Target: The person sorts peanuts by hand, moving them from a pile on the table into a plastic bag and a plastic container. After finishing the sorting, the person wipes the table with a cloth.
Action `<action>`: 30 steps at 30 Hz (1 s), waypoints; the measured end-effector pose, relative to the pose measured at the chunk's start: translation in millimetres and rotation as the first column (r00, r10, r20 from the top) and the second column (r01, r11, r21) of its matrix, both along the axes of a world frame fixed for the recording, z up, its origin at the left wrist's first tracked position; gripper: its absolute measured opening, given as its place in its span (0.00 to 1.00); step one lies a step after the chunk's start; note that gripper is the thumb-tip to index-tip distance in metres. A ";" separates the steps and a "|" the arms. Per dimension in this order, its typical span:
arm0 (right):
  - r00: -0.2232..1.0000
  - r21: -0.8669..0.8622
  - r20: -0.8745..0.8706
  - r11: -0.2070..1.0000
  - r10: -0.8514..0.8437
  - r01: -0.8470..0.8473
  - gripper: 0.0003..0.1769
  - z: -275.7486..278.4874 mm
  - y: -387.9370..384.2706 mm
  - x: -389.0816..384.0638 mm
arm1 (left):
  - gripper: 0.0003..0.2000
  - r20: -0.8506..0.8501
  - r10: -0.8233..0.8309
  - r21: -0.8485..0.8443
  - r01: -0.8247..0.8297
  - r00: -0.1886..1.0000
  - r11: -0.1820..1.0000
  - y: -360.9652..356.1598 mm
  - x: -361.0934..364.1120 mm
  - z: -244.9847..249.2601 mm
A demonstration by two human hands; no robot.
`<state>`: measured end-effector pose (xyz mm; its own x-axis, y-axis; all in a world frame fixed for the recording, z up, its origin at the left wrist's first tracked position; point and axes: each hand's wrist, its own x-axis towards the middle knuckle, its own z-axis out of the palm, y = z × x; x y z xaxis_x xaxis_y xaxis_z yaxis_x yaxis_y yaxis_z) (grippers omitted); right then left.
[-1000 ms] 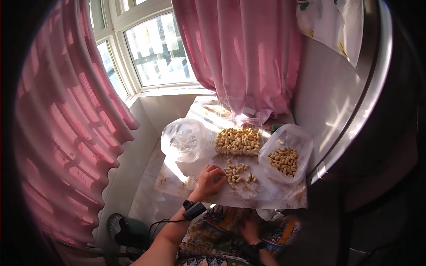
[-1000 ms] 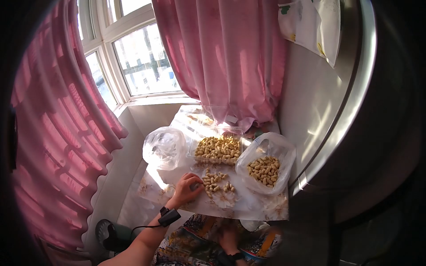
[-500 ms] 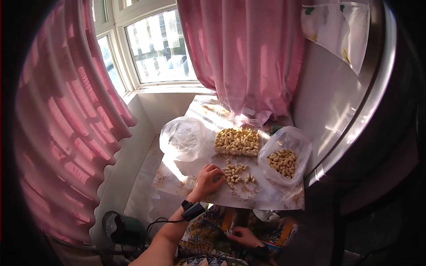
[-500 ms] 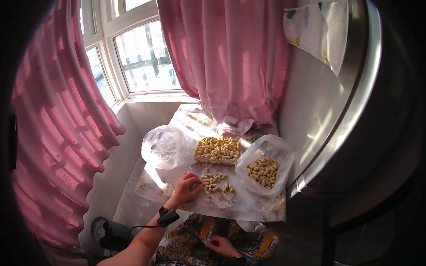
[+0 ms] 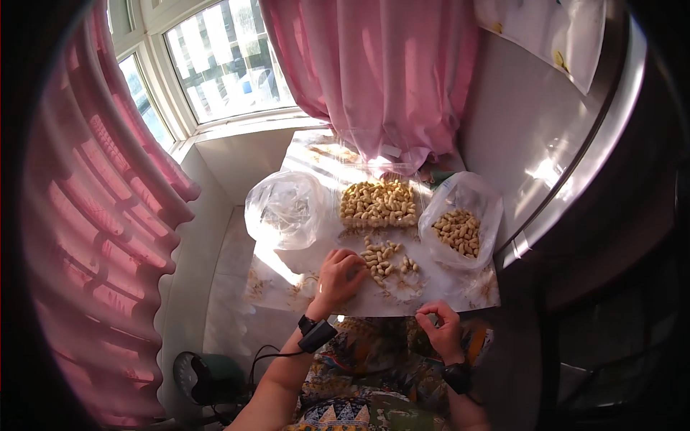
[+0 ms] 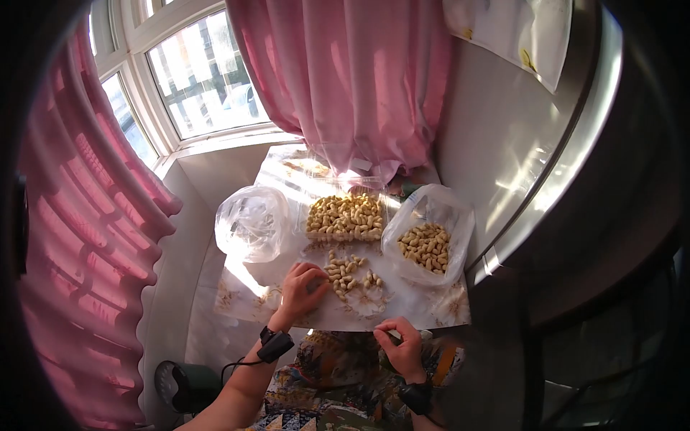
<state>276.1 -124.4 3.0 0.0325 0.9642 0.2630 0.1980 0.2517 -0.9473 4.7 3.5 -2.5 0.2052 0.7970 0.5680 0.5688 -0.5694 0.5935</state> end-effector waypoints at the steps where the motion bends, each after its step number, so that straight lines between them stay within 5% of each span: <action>1: 0.998 0.048 0.004 0.997 -0.057 0.057 0.05 2.6 13.0 -3.6 | 0.08 0.000 -0.012 -0.003 0.012 1.000 1.000 -0.1 -0.7 0.2; 6: 0.956 0.289 0.198 0.945 -0.215 0.152 0.11 8.8 81.2 -20.0 | 0.09 0.012 -0.029 -0.003 0.029 1.000 1.000 -0.1 -2.0 -0.1; 9: 0.970 0.234 0.153 0.960 -0.190 0.151 0.16 -10.4 101.3 -30.9 | 0.11 0.012 -0.024 0.017 0.024 1.000 1.000 0.8 -1.8 -3.3; 13: 0.908 0.229 0.361 0.964 -0.212 0.134 0.22 -17.0 99.4 -30.7 | 0.15 -0.004 -0.036 0.017 0.036 0.999 0.999 -2.3 -4.7 -0.5; 16: 0.918 0.210 0.339 0.968 -0.205 0.139 0.24 -16.5 99.4 -30.0 | 0.17 -0.015 -0.034 -0.005 0.034 0.999 0.999 -3.3 -4.3 1.5; 30: 0.914 0.136 0.372 0.984 -0.162 0.119 0.23 2.0 97.0 -32.4 | 0.13 0.011 -0.041 -0.048 0.041 0.999 0.998 -2.8 -3.8 -1.7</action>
<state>243.7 -27.4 5.0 0.0424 0.9220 0.3847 0.5785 0.2913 -0.7619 0.9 0.7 -4.2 0.2325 0.8147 0.5313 0.5392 -0.5626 0.6268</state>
